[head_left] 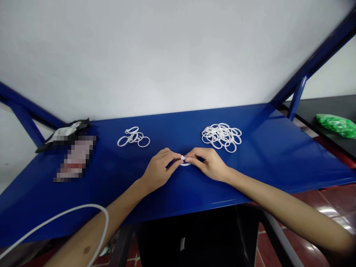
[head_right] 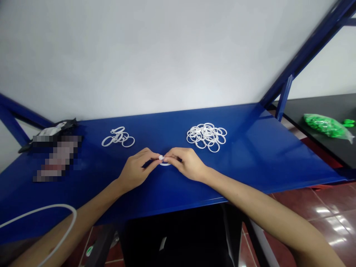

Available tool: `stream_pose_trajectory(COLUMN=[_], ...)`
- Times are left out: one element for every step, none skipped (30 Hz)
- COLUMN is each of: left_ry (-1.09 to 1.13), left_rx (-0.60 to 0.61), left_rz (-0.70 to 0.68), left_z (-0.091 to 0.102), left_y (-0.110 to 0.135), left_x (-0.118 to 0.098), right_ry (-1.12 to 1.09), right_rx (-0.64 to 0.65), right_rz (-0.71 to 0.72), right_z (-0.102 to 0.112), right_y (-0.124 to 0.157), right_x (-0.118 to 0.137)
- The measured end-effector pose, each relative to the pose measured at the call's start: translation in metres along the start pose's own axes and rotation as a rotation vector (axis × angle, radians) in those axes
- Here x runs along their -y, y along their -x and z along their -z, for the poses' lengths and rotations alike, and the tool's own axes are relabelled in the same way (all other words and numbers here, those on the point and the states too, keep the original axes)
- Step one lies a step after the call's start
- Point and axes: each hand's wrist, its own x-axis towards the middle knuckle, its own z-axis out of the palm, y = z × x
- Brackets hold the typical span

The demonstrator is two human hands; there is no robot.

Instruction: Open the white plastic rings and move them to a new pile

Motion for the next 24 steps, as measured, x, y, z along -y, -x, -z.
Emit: stream_pose_trajectory(left_ry=[-0.011, -0.022, -0.034, -0.047, -0.061, -0.074, -0.085, -0.090, -0.090, -0.086, -0.083, -0.089, -0.109, -0.149, -0.210, -0.290, -0.384, -0.481, -0.575, -0.659, -0.728, -0.780, -0.814, -0.832], left_rx=[0.000, -0.007, -0.018, -0.030, -0.040, -0.047, -0.048, -0.046, -0.040, -0.029, -0.012, 0.003, 0.013, 0.013, 0.005, -0.007, -0.013, -0.007, 0.009, 0.034, 0.065, 0.101, 0.143, 0.186], left_rz=[-0.019, -0.043, -0.073, -0.107, -0.142, -0.173, -0.196, -0.207, -0.208, -0.203, -0.194, -0.177, -0.153, -0.117, -0.067, -0.003, 0.070, 0.146, 0.220, 0.289, 0.347, 0.392, 0.423, 0.442], left_z=[-0.001, -0.002, -0.004, -0.005, -0.006, -0.007, -0.007, -0.006, -0.006, -0.004, -0.002, 0.001, 0.004, 0.007, 0.011, 0.015, 0.020, 0.024, 0.028, 0.032, 0.036, 0.039, 0.042, 0.043], left_y=[0.001, 0.002, 0.004, 0.005, 0.006, 0.006, 0.007, 0.006, 0.005, 0.004, 0.002, -0.001, -0.003, -0.005, -0.006, -0.007, -0.007, -0.007, -0.006, -0.005, -0.004, -0.003, -0.002, -0.001], left_x=[0.001, 0.001, 0.002, 0.003, 0.003, 0.003, 0.003, 0.002, 0.001, 0.001, 0.001, 0.002, 0.004, 0.007, 0.012, 0.018, 0.024, 0.031, 0.038, 0.044, 0.049, 0.053, 0.055, 0.057], right_ry=[0.012, 0.027, 0.048, 0.073, 0.104, 0.136, 0.165, 0.190, 0.209, 0.221, 0.229, 0.238, 0.255, 0.283, 0.326, 0.385, 0.456, 0.533, 0.596, 0.650, 0.694, 0.721, 0.729, 0.725], right_rx=[0.010, 0.023, 0.039, 0.061, 0.086, 0.110, 0.127, 0.133, 0.127, 0.110, 0.087, 0.062, 0.030, -0.014, -0.071, -0.149, -0.238, -0.326, -0.397, -0.425, -0.425, -0.405, -0.374, -0.335], right_rz=[0.016, 0.036, 0.062, 0.090, 0.120, 0.148, 0.172, 0.189, 0.197, 0.202, 0.204, 0.204, 0.201, 0.195, 0.181, 0.157, 0.118, 0.064, 0.008, -0.047, -0.091, -0.127, -0.153, -0.173], right_z=[0.000, -0.001, -0.001, -0.001, -0.002, -0.002, -0.003, -0.003, -0.003, -0.002, -0.001, 0.003, 0.007, 0.014, 0.023, 0.033, 0.045, 0.057, 0.069, 0.080, 0.090, 0.099, 0.106, 0.110], right_y=[0.001, 0.001, 0.002, 0.003, 0.004, 0.004, 0.005, 0.005, 0.005, 0.004, 0.003, 0.002, 0.000, -0.002, -0.003, -0.004, -0.005, -0.005, -0.005, -0.004, -0.003, -0.002, 0.000, 0.001], right_x=[0.000, 0.000, 0.001, 0.001, 0.001, 0.001, 0.002, 0.002, 0.003, 0.004, 0.005, 0.006, 0.006, 0.006, 0.005, 0.003, -0.001, -0.006, -0.011, -0.018, -0.024, -0.030, -0.034, -0.038])
